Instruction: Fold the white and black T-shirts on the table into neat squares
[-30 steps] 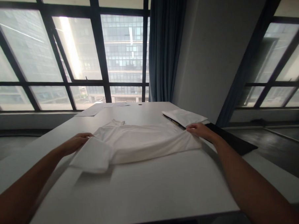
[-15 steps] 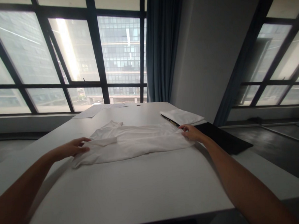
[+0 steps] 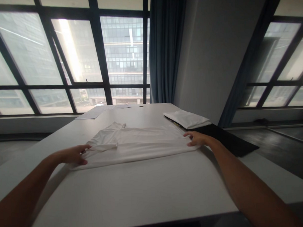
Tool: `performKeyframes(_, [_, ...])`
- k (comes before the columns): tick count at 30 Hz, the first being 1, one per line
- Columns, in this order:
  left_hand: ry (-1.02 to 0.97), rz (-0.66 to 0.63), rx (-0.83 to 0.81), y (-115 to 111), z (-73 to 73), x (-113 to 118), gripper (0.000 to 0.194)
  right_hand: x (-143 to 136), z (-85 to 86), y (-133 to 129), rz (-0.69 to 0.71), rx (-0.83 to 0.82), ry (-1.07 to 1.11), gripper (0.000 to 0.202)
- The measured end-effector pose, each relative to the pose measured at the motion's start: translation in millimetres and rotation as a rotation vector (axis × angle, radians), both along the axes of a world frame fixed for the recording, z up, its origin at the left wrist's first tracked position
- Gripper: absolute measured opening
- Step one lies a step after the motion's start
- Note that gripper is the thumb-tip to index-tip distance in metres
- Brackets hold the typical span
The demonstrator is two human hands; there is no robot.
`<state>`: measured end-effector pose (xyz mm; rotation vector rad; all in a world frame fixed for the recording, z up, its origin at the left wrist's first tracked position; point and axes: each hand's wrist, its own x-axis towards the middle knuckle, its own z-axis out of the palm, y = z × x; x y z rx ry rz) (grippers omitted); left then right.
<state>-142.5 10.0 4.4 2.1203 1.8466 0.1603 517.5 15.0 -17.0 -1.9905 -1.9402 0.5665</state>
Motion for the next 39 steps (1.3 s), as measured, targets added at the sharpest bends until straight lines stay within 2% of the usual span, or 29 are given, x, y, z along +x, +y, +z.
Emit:
performKeyframes(3, [-0.006, -0.024, -0.173, -3.6, 7.2, -1.8, 0.103, 6.9, 5.2, -2.0, -0.037, -0.118, -0.055, 0.079])
performKeyframes(5, [-0.011, -0.055, -0.173, -4.7, 10.8, 1.6, 0.104, 5.7, 9.5, -4.5, -0.041, -0.146, -0.093, 0.084])
performKeyframes(7, [-0.018, -0.099, -0.074, -3.6, 10.6, 10.7, 0.099, -1.9, 13.5, -7.0, -0.012, -0.079, -0.132, 0.083])
performKeyframes(9, [-0.027, -0.167, 0.097, -1.0, 6.4, 24.9, 0.089, -15.0, 15.8, -8.7, 0.042, 0.029, -0.151, 0.075])
performKeyframes(11, [-0.052, -0.250, 0.240, 1.4, 0.2, 41.0, 0.073, -30.8, 15.9, -9.8, 0.113, 0.079, -0.132, 0.065])
performKeyframes(13, [-0.084, -0.279, 0.286, 2.6, -5.2, 54.7, 0.055, -44.9, 14.4, -10.6, 0.175, 0.092, -0.115, 0.054])
performKeyframes(15, [-0.156, -0.222, 0.283, 3.3, -8.1, 62.5, 0.049, -54.0, 12.2, -10.9, 0.193, 0.112, -0.134, 0.042])
performKeyframes(18, [-0.261, -0.005, 0.327, 6.9, -8.9, 61.5, 0.053, -56.9, 8.9, -9.6, 0.176, 0.123, -0.179, 0.030])
performKeyframes(21, [-0.156, 0.185, 0.352, 13.3, -8.8, 51.9, 0.050, -53.1, 6.5, -6.9, 0.161, 0.124, -0.191, 0.031])
performKeyframes(23, [-0.066, 0.221, 0.354, 15.6, -9.2, 46.5, 0.049, -51.0, 6.0, -5.7, 0.157, 0.124, -0.188, 0.034])
performKeyframes(26, [-0.001, 0.172, 0.385, 12.4, -11.1, 46.2, 0.055, -51.4, 6.5, -5.7, 0.171, 0.142, -0.177, 0.036])
performKeyframes(30, [0.049, -0.014, 0.269, 3.2, -13.6, 52.5, 0.063, -55.6, 5.8, -7.0, 0.175, 0.210, -0.203, 0.035])
performKeyframes(32, [0.081, -0.060, 0.212, 1.2, -10.4, 48.3, 0.071, -56.5, 4.2, -7.2, 0.184, 0.216, -0.220, 0.036])
performKeyframes(36, [0.142, 0.049, 0.054, 0.3, 5.1, 20.4, 0.086, -54.4, 2.4, -6.3, 0.183, 0.204, -0.249, 0.039])
performKeyframes(39, [0.085, 0.064, -0.133, -2.8, 12.6, 2.0, 0.066, -52.1, 2.3, -5.4, 0.187, 0.198, -0.270, 0.035])
